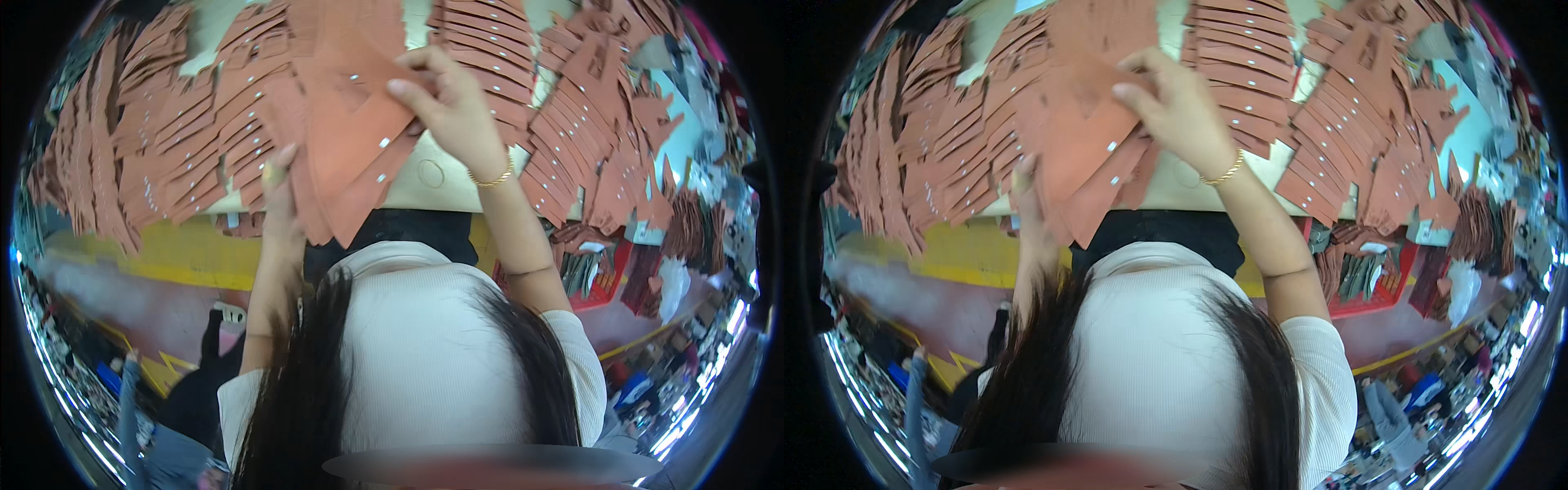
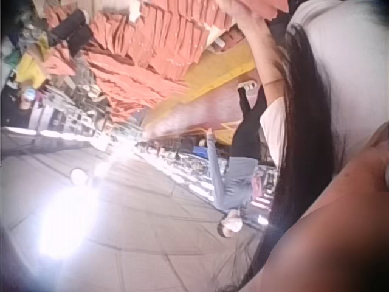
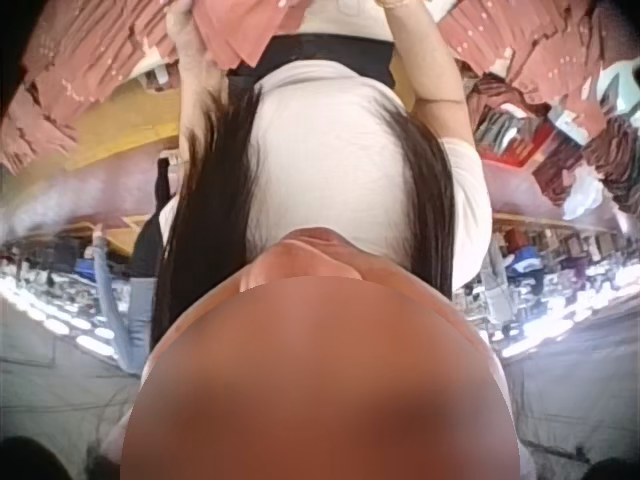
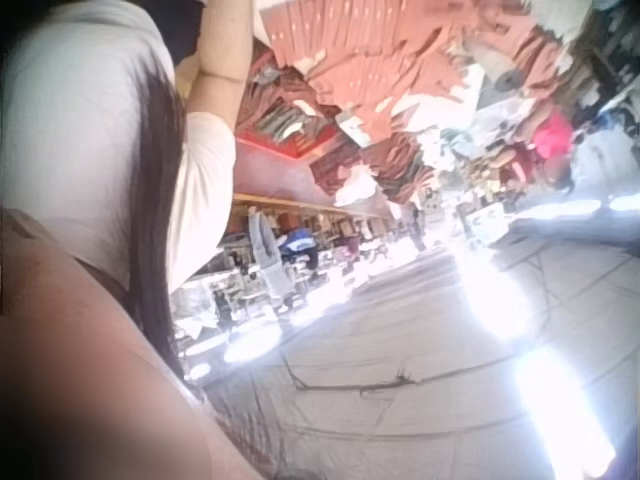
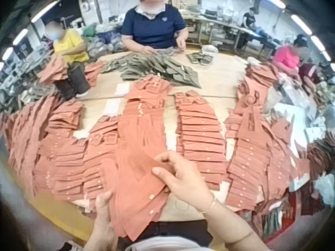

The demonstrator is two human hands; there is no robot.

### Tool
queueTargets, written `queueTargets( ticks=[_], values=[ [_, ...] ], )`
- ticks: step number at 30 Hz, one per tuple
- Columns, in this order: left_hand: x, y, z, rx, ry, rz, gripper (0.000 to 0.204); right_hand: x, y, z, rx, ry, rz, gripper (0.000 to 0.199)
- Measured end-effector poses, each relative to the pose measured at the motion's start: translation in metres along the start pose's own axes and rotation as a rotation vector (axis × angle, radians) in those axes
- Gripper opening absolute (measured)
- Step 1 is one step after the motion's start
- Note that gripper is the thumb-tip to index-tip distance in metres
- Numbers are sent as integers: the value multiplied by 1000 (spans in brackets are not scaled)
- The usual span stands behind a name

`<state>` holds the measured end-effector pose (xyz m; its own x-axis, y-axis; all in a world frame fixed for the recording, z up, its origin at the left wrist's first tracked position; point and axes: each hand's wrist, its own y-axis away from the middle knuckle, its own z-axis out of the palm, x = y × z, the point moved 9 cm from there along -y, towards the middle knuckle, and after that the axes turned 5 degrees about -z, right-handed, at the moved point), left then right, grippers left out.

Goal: The person sorts and stacks pink fabric pieces on a table, aligning them into neat piles. They repeatedly pick up pieces, adjust their orientation, and place them into growing stacks while occasionally moving other items aside.

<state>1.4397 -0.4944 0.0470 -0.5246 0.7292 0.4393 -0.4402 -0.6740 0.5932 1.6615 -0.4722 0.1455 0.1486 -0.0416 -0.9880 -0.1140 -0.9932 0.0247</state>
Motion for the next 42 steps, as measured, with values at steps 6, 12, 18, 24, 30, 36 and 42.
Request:
queueTargets(
  ticks=[6,12,18,24,30,36,42],
  values=[
    [7,35,-46,-64,-46,-124,78,9,25,32,-4,81,-253,26],
    [-10,68,-10,-169,-112,-404,80,39,54,64,-106,-13,-15,28],
    [-31,74,32,-14,-74,-340,81,24,71,43,64,205,-253,31],
    [-15,65,10,54,-287,-219,85,10,82,29,146,286,-344,29],
    [-17,54,-23,-77,-67,-285,86,13,77,34,101,172,-307,27],
    [-22,67,-1,-324,-142,-383,77,14,68,42,84,182,-341,28],
    [-20,67,4,-132,-338,-358,92,11,65,43,87,160,-361,32]
  ],
)
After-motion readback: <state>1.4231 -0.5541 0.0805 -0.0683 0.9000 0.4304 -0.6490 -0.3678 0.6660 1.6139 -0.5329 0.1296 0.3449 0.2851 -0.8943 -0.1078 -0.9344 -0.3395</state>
